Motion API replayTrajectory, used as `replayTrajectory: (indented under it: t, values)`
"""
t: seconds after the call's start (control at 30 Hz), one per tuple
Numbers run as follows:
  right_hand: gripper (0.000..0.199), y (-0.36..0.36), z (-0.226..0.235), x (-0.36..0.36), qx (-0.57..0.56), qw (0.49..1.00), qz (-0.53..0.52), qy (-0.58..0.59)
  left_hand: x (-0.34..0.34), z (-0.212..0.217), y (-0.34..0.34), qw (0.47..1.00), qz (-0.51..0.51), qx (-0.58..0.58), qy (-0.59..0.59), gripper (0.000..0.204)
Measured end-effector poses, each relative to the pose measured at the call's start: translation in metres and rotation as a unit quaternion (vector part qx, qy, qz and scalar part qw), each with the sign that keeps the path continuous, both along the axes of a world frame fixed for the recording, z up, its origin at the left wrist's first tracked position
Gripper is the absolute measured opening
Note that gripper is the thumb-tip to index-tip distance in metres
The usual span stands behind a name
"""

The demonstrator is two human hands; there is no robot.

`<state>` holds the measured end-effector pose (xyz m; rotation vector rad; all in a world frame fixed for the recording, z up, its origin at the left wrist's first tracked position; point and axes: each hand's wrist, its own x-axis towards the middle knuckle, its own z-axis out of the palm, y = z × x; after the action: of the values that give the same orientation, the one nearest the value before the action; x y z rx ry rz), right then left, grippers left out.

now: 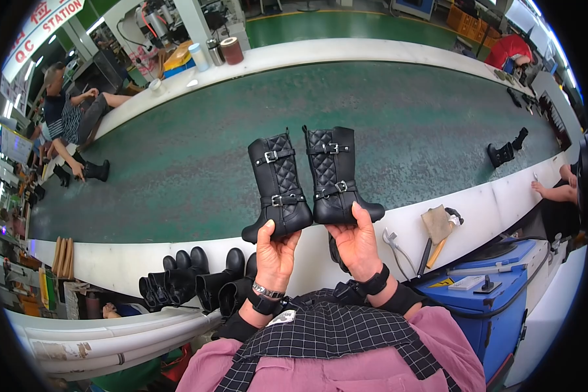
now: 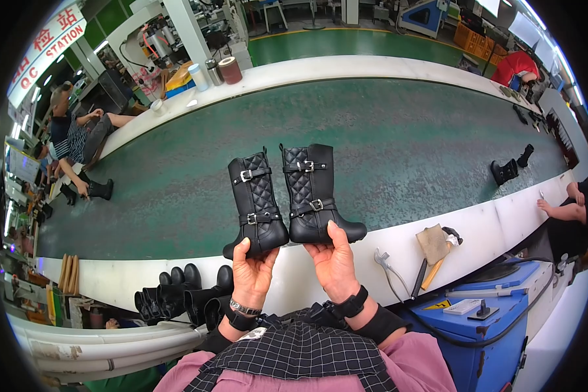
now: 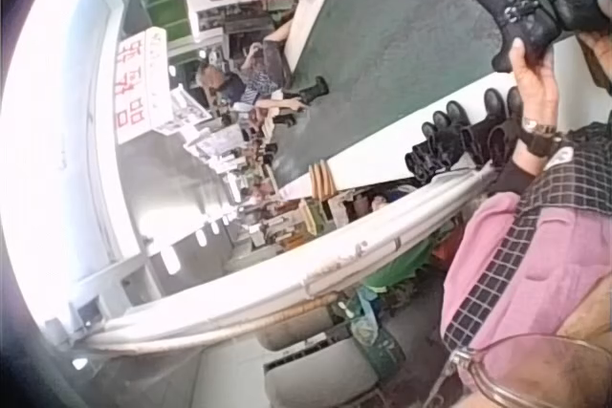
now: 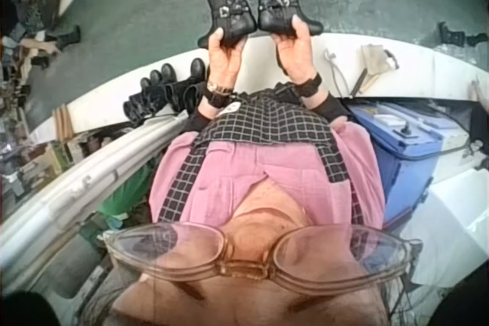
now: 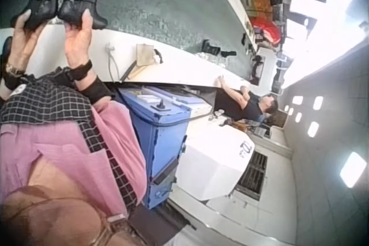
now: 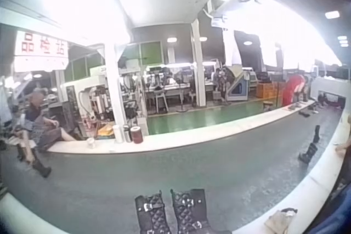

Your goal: Inspecting and quality-checking black quilted boots on a manufacturing line.

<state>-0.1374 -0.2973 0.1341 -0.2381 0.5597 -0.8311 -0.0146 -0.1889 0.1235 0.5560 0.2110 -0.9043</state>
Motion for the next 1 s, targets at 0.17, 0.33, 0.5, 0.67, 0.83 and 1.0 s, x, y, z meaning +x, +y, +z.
replayTrajectory:
  t: [0.17,0.33,0.5,0.67,0.83,1.0]
  values:
    - [0.034,-0.001,-0.005,0.0,-0.014,1.0,0.009,-0.005,0.001,-0.005,0.001,0.999,-0.012,0.029,-0.025,0.045]
    - [0.033,-0.001,-0.003,-0.001,-0.033,0.999,0.025,-0.013,0.001,-0.005,0.001,0.998,-0.021,0.025,-0.053,0.044]
    - [0.037,-0.002,0.003,-0.002,-0.045,0.998,0.026,-0.028,0.001,-0.004,0.002,0.999,-0.014,0.003,-0.052,0.047]
    - [0.039,-0.004,0.005,-0.004,-0.058,0.996,0.042,-0.047,0.002,-0.006,0.002,0.998,-0.011,-0.009,-0.059,0.047]
    - [0.039,-0.005,0.004,-0.005,-0.074,0.995,0.039,-0.045,0.001,-0.006,0.004,0.997,-0.012,-0.009,-0.074,0.048]
    - [0.041,-0.005,0.006,-0.006,-0.094,0.993,0.039,-0.054,0.002,-0.004,0.007,0.996,-0.007,-0.027,-0.081,0.037]
